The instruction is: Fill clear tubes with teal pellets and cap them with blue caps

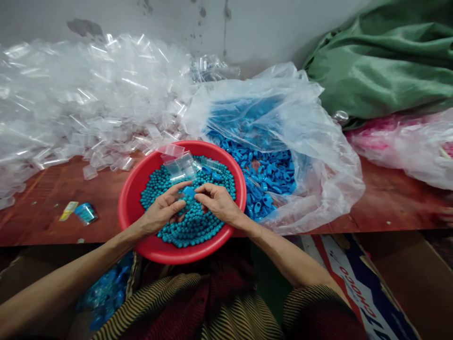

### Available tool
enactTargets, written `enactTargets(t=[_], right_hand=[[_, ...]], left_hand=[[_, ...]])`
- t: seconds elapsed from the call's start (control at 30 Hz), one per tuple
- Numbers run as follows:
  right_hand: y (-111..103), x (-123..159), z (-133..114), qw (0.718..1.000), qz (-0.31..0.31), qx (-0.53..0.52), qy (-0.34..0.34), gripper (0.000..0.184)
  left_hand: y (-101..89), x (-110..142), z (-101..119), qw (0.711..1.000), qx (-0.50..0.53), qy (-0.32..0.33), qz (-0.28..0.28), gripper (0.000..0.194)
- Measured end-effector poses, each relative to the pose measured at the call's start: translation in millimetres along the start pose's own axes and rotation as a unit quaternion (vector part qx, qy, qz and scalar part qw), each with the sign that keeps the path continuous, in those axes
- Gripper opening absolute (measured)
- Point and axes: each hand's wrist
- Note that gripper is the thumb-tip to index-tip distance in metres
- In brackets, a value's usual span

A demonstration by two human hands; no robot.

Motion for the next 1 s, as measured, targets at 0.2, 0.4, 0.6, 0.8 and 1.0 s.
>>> enactTargets(t=[0.2,0.4,0.6,0.8,1.0], right_hand=[[5,2,1,0.998,0.031,0.051,-0.03,0.033],[4,4,1,0.996,0.018,0.082,-0.037,0.029],[2,5,3,0.955,0.013,0.207,-0.211,0.025],[-13,-1,-7,0.96,-0.037,0.218,-0.173,0.032],[-11,-9,-12,1.0,-0.011,-0.025,0.004,0.05]], left_hand=[[-0.7,-3,0,1.0,-0.018,-0.001,0.023,0.062],[1.8,0,-1,0.999,-0.022,-0.001,0.023,0.059],[8.2,1,-4,0.997,-0.032,0.026,0.059,0.035],[6.1,-1,-5,0.998,-0.013,0.019,0.06,0.036],[-0.5,3,7,1.0,-0.019,0.01,0.017,0.035]])
Point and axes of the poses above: each hand's wrist, its own x-axis away from the middle knuckle, its own y-axis out of the palm, z = x × y, and after that the axes turned 9 degrees about y, right-handed
